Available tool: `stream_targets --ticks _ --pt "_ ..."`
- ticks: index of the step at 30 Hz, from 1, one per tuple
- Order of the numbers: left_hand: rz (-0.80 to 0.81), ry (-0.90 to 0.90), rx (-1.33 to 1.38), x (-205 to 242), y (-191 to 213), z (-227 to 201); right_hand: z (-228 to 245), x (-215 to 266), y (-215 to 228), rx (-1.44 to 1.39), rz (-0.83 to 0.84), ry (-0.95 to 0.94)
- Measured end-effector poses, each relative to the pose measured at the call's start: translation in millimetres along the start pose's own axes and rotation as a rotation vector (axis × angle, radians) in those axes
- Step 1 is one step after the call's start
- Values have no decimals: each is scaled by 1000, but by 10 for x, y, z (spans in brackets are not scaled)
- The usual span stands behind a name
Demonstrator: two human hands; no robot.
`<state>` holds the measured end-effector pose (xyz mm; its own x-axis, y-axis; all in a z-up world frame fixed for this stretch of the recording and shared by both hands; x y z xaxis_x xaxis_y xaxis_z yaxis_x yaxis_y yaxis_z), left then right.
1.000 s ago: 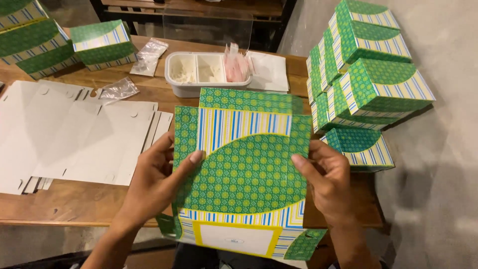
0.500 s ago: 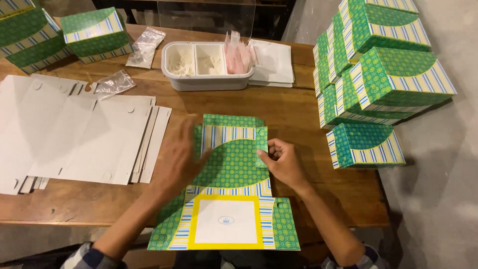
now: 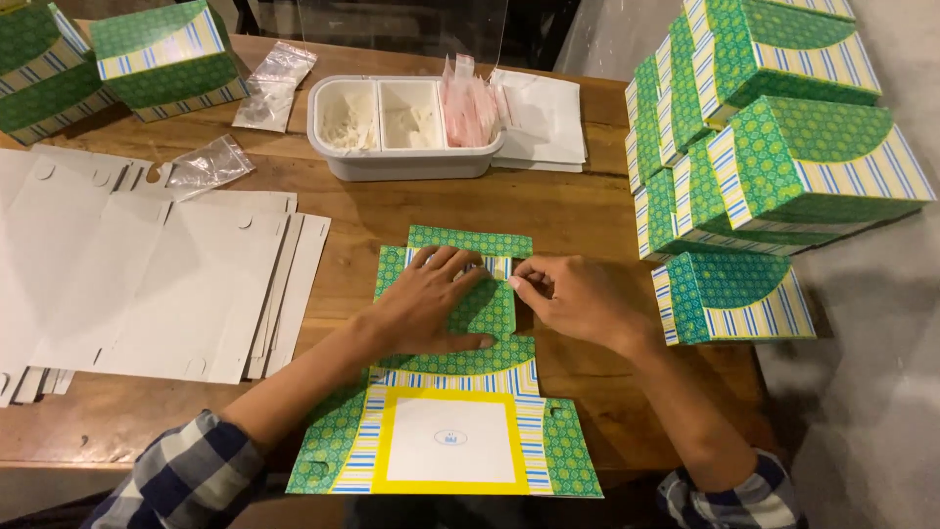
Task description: The person assembles flat cardboard pieces into small decorative boxes by folding along pre-scored lines and tucking flaps into slots. They handle multiple units one at a time, stacking completed boxes to the right.
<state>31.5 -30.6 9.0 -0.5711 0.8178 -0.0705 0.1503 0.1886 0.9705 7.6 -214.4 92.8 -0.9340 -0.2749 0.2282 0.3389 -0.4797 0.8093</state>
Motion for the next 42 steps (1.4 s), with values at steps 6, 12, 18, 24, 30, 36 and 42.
stream_targets --ticks 6,12,18,24,30,36,42 --pt "-197 91 292 111 169 196 -160 -246 -122 87 -24 131" --pt "-246 325 100 284 330 623 -71 -105 -134 -1 -143 47" --pt "-356 285 550 306 294 836 -637 -307 -644 -402 -315 132" --pt "-312 304 942 467 752 823 -791 -309 -453 -664 -362 80" --pt "-383 395 541 470 505 1022 -800 -255 -411 -720 -122 -138" --pt "-271 252 106 232 339 345 -766 -296 -600 -304 -15 -51" --pt "-36 64 180 178 24 23 40 -18 -47 15 -66 35"
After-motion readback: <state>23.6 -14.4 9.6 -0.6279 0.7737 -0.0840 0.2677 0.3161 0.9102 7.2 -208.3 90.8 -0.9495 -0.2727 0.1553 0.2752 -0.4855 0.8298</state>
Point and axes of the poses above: each hand's wrist, its own x-axis away from the middle knuckle, its own y-axis out of the back of the hand, z = x × y, the point moved 4 cm from there along -x, towards the middle knuckle, and after that the axes turned 5 degrees about z, right-handed, at the moved point
